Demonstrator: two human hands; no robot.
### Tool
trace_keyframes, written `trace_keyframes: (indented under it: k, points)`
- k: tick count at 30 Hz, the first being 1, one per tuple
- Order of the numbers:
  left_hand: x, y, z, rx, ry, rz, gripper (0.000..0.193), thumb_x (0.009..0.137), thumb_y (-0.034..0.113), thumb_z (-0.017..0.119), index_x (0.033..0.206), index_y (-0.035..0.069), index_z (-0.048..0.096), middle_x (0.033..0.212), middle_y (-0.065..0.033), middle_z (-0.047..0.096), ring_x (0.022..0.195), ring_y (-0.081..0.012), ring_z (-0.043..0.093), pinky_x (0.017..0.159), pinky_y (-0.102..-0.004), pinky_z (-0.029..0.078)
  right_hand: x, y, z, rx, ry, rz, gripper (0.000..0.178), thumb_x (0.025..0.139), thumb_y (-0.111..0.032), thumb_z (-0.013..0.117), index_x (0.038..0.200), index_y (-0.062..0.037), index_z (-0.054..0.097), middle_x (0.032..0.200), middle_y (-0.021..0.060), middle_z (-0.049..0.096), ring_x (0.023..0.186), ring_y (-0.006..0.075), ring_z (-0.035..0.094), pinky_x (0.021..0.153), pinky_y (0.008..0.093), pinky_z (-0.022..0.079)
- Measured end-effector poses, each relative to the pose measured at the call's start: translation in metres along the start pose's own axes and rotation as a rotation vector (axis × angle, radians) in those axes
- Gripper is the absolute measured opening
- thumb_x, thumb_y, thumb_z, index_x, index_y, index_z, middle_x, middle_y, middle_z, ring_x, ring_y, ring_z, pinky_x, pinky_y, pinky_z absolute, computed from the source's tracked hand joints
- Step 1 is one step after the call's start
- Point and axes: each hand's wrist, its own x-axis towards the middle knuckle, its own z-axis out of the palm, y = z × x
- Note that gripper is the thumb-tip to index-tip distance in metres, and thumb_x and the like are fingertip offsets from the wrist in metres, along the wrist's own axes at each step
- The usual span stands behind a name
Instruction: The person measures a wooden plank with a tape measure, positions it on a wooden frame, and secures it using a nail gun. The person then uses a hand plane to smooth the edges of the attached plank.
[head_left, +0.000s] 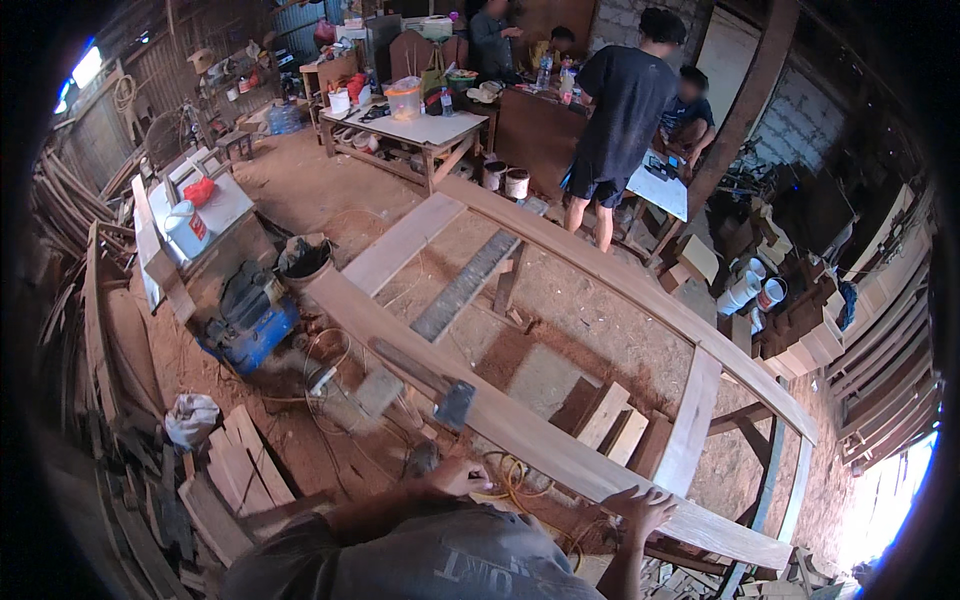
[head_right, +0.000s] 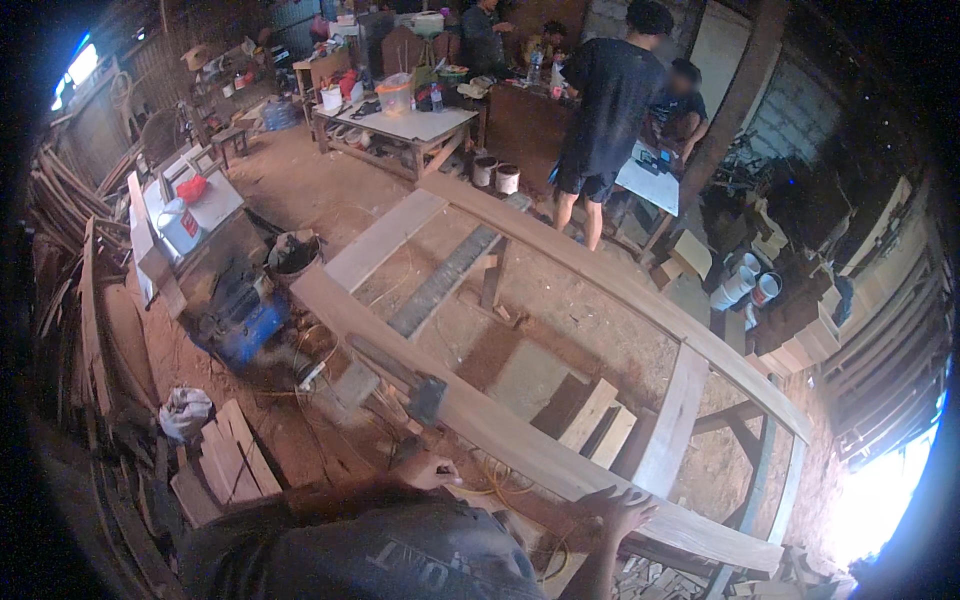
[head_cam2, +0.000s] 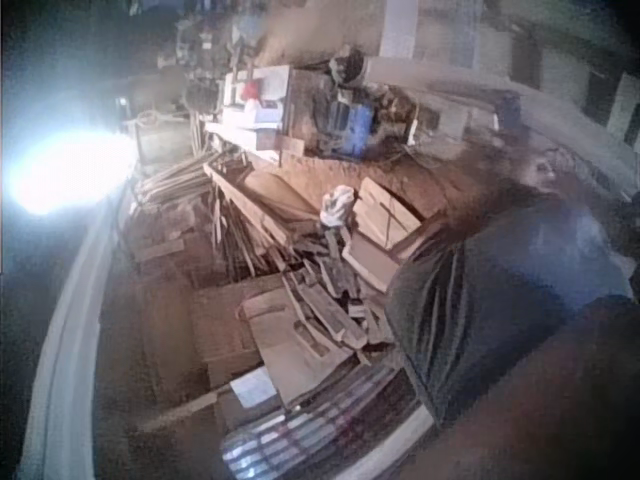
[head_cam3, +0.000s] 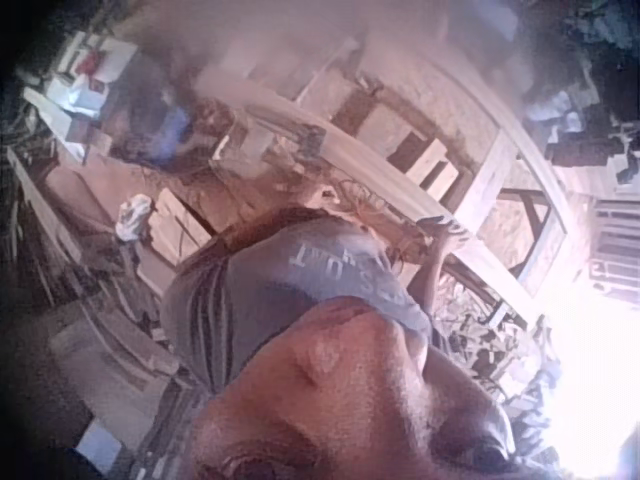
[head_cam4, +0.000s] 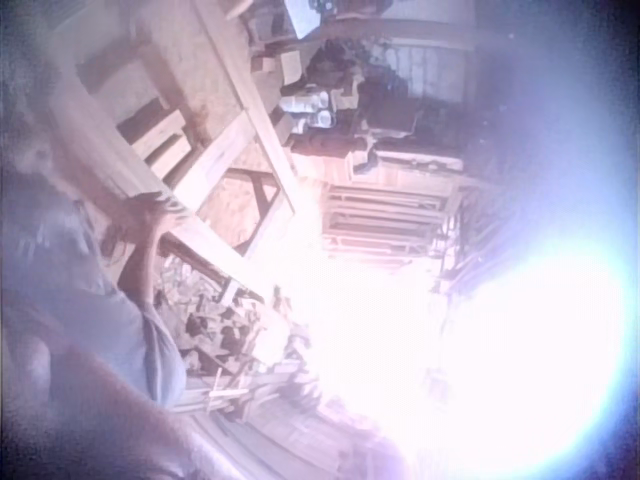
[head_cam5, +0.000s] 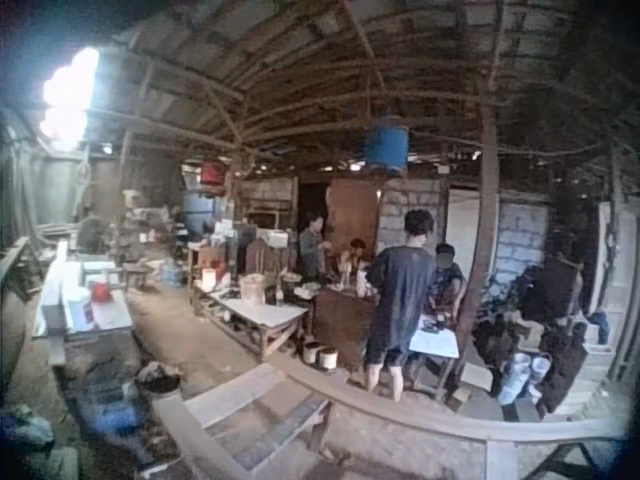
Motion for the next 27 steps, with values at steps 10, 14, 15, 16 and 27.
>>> trace_keyframes:
  k: [10,14,15,16,27]
  points:
    - [0.0,-0.027,-0.164,0.152,0.033,-0.175,0.071,0.105,0.068,0.056,0.08,0.003,0.074,0.064,-0.0132,0.066,0.07,-0.0309,0.071,0.072,-0.0466,0.053,-0.11,-0.228,-0.004,0.12,-0.041,0.047,0.088,0.11,-0.062,0.038,0.171,-0.0007,0.021,0.177,0.0304,0.015,0.162,0.0542,0.011,0.131,0.0643,0.008]
    - [-0.017,0.002,-0.202,0.078,-0.249,-0.218,0.076,0.104,0.073,0.053,0.083,0.005,0.079,0.071,-0.0177,0.071,0.069,-0.0282,0.07,0.069,-0.0458,0.052,-0.112,-0.23,-0.003,0.08,-0.059,0.049,0.088,0.111,-0.062,0.033,0.169,0.0026,0.022,0.177,0.031,0.014,0.163,0.0532,0.008,0.131,0.0638,0.005]
    - [-0.031,-0.016,-0.196,-0.01,-0.277,-0.224,0.073,0.104,0.073,0.053,0.093,0.005,0.079,0.084,-0.018,0.073,0.08,-0.0289,0.071,0.076,-0.0445,0.053,-0.11,-0.235,0.0,0.065,-0.039,0.04,0.088,0.111,-0.062,0.034,0.169,0.0024,0.022,0.176,0.0313,0.015,0.163,0.0536,0.009,0.131,0.0641,0.006]
    - [-0.047,-0.047,-0.184,-0.1,-0.302,-0.229,0.072,0.104,0.073,0.053,0.103,0.006,0.08,0.096,-0.0182,0.076,0.091,-0.0296,0.073,0.083,-0.0432,0.054,-0.109,-0.238,0.002,0.049,-0.02,0.031,0.087,0.111,-0.061,0.035,0.169,0.0023,0.023,0.176,0.0317,0.016,0.163,0.0541,0.009,0.131,0.0643,0.007]
    - [-0.093,-0.058,-0.176,0.303,-0.694,-0.398,0.07,0.11,0.063,0.043,0.135,0.004,0.071,0.132,-0.0265,0.071,0.124,-0.0404,0.068,0.106,-0.0495,0.05,-0.116,-0.234,-0.002,0.071,0.018,0.021,0.088,0.11,-0.064,0.032,0.169,0.0011,0.025,0.176,0.0322,0.016,0.162,0.0546,0.01,0.131,0.0648,0.007]
